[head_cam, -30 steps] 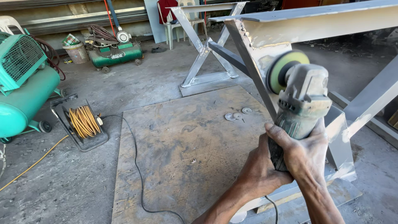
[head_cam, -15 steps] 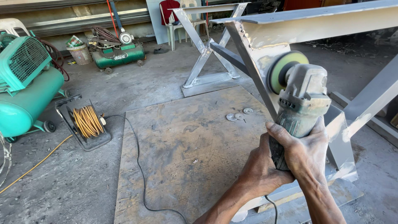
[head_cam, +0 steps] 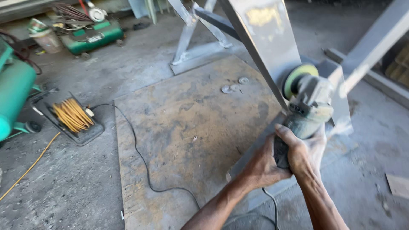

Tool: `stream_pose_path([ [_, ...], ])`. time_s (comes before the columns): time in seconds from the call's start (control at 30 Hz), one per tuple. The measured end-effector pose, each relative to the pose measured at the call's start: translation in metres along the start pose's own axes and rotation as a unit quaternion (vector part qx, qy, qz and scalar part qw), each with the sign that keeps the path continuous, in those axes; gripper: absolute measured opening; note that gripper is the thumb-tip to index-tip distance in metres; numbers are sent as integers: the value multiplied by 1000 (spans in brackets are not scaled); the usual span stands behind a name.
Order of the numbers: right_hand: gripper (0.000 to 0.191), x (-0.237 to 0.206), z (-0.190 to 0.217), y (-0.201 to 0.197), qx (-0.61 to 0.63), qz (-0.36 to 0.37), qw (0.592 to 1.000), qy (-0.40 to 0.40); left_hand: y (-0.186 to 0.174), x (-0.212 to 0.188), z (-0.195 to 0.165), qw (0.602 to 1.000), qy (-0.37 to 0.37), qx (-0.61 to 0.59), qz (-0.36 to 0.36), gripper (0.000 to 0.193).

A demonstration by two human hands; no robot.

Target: The person uses an angle grinder to grind weld seams on a gray metal frame structure, working on the joints between the beams. They move the grinder from one welded corner to another, producing sparks and dust as they smooth the welds across the frame.

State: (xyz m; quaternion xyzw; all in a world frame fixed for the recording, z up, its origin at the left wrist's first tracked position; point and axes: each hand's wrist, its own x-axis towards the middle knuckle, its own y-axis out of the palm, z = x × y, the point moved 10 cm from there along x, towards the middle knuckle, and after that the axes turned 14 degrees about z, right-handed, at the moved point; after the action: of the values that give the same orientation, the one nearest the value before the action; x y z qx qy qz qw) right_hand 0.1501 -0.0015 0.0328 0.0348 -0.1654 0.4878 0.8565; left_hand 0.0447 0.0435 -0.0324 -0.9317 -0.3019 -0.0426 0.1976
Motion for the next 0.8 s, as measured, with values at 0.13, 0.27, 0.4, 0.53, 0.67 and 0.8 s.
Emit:
stream_pose_path([
  [0.13, 76, -21, 10, 5, -6, 16, 997, -71, 0, -16, -6, 998, 57, 20, 0, 90],
  [0.27, 79, -25, -6, 24, 81, 71, 994, -34, 9, -20, -3, 989, 55, -115, 76, 84],
  [0.4, 67, -22, -24, 12, 90, 49, 995, 0, 6, -19, -9, 998, 29, -31, 49, 88],
  [0.53, 47, -15, -28, -15, 180, 0, 983, -36, 16, -6, -16, 998, 17, -44, 40, 99],
  [0.67, 42, -12, -28, -46, 204, -58, 975, -66, 26, 9, -30, 993, 68, 91, 19, 112],
  [0.8, 38, -19, -53, -43, 257, -78, 962, -40, 34, 14, -5, 987, 15, 146, 60, 106],
])
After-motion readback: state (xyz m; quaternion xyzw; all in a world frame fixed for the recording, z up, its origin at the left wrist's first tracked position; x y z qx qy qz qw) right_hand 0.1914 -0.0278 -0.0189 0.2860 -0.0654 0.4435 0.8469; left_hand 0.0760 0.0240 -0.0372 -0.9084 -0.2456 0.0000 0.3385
